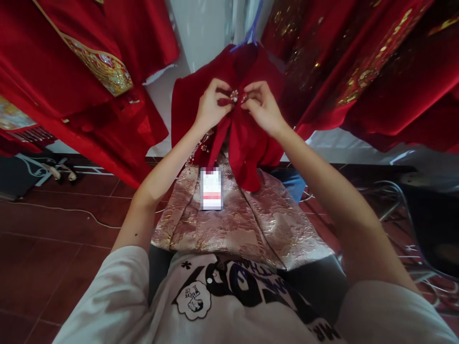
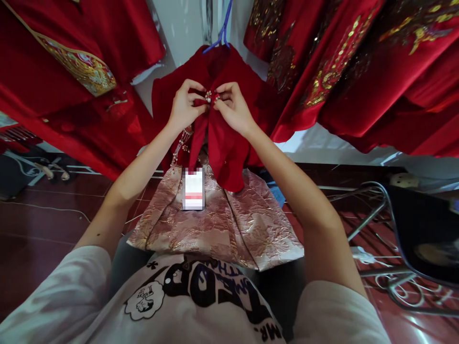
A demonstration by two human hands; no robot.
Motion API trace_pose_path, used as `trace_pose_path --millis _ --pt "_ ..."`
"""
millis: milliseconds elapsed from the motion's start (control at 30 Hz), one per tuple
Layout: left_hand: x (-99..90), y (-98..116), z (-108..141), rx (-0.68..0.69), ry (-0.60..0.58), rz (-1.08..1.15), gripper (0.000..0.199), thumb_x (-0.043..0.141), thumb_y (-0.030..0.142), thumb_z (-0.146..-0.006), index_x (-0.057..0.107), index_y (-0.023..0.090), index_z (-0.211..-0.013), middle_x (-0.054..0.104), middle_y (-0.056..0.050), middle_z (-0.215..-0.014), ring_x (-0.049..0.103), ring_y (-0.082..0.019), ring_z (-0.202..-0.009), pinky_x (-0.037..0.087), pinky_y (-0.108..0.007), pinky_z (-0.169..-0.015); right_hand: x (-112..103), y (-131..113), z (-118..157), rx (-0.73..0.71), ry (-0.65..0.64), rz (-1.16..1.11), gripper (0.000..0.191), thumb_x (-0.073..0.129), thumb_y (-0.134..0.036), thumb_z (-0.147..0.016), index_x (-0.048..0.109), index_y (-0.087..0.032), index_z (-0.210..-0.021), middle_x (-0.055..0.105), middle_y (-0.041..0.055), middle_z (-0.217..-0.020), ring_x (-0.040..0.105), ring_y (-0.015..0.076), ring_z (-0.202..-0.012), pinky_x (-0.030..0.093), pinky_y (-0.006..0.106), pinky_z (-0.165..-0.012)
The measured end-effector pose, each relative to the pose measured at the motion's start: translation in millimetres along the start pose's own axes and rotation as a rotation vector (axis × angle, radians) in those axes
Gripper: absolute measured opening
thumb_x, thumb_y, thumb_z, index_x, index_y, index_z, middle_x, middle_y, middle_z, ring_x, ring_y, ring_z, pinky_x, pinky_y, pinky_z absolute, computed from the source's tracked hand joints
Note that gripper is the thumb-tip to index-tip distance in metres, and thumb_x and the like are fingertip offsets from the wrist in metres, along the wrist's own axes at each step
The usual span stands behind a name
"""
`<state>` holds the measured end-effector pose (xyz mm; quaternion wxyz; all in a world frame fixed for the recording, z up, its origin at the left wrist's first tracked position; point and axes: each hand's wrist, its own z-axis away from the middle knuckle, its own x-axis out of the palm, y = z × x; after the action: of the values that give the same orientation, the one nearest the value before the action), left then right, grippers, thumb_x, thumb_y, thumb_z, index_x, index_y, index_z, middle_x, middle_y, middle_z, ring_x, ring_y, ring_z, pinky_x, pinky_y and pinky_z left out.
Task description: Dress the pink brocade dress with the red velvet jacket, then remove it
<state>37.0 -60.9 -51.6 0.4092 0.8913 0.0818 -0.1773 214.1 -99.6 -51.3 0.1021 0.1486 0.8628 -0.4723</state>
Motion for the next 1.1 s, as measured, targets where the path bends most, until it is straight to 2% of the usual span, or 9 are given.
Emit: trace_pose_path --millis 67,167,267,433,533,700,867,1100 --pt "-1.4 -8 -2 -0.041 0.010 0.040 0.032 0.082 0.004 -0.078 0.066 0.023 -0.098 0.079 -0.004 -0.109 0.077 -0.024 -0.100 0.060 -0.033 -0.088 2 2 2 -0.010 -0.014 0.020 0.030 0.078 -0.045 -0.094 0.060 -0.029 -0.110 0.069 0.0067 -0.106 0.070 0.0248 -0.103 0.064 0.045 -0.094" --pt "-6.2 -12 -3 -0.044 -0.038 0.027 0.026 0.084 0.006 -0.079 0.066 0.023 -0.089 0.080 -0.003 -0.097 0.077 -0.024 -0.097 0.061 -0.035 -0.087 3 5 3 -0.056 0.003 0.054 0.032 0.082 -0.048 -0.091 0.063 -0.029 -0.110 0.072 0.0082 -0.107 0.072 0.0265 -0.106 0.064 0.044 -0.091" --pt "-13.5 -4 -1 0.008 -0.128 -0.066 0.024 0.085 0.011 -0.079 0.066 0.023 -0.086 0.079 -0.003 -0.094 0.077 -0.026 -0.099 0.061 -0.036 -0.088 0 5 4 -0.093 0.013 0.082 0.035 0.085 -0.051 -0.089 0.066 -0.030 -0.109 0.074 0.0081 -0.106 0.073 0.0277 -0.106 0.065 0.044 -0.091" --pt "-23.0 17 4 0.109 -0.297 -0.213 0.023 0.084 0.012 -0.078 0.068 0.025 -0.087 0.078 -0.004 -0.093 0.077 -0.027 -0.096 0.061 -0.038 -0.089 -9 0 7 -0.160 -0.033 0.200 0.028 0.083 -0.049 -0.090 0.068 -0.030 -0.104 0.075 0.0089 -0.103 0.073 0.0297 -0.103 0.065 0.047 -0.093" --pt "-21.7 23 4 0.137 -0.289 -0.268 0.019 0.080 0.012 -0.078 0.066 0.024 -0.084 0.076 -0.003 -0.084 0.076 -0.025 -0.088 0.060 -0.036 -0.085 -13 -5 8 -0.182 -0.046 0.245 0.025 0.082 -0.047 -0.091 0.069 -0.029 -0.104 0.076 0.0096 -0.105 0.073 0.0299 -0.101 0.065 0.047 -0.092" --pt "-14.1 27 3 0.178 -0.207 -0.337 0.017 0.076 0.014 -0.078 0.063 0.024 -0.078 0.073 -0.001 -0.073 0.075 -0.024 -0.081 0.058 -0.033 -0.081 -15 -9 11 -0.178 -0.047 0.266 0.027 0.079 -0.046 -0.093 0.068 -0.028 -0.110 0.077 0.0098 -0.107 0.074 0.0290 -0.100 0.065 0.044 -0.087" --pt "-11.1 30 2 0.165 -0.190 -0.381 0.016 0.074 0.012 -0.076 0.064 0.024 -0.077 0.072 -0.002 -0.074 0.075 -0.028 -0.088 0.058 -0.036 -0.086 -18 -14 12 -0.157 -0.056 0.279 0.030 0.082 -0.047 -0.090 0.066 -0.030 -0.109 0.077 0.0084 -0.105 0.074 0.0288 -0.100 0.065 0.043 -0.085" --pt "-9.1 25 -3 0.141 -0.234 -0.235 0.021 0.077 0.006 -0.071 0.067 0.025 -0.075 0.071 -0.005 -0.075 0.074 -0.035 -0.105 0.058 -0.042 -0.097 -20 -22 13 -0.075 -0.036 0.167 0.039 0.092 -0.044 -0.080 0.066 -0.033 -0.108 0.074 0.0067 -0.097 0.072 0.0321 -0.105 0.066 0.047 -0.084"
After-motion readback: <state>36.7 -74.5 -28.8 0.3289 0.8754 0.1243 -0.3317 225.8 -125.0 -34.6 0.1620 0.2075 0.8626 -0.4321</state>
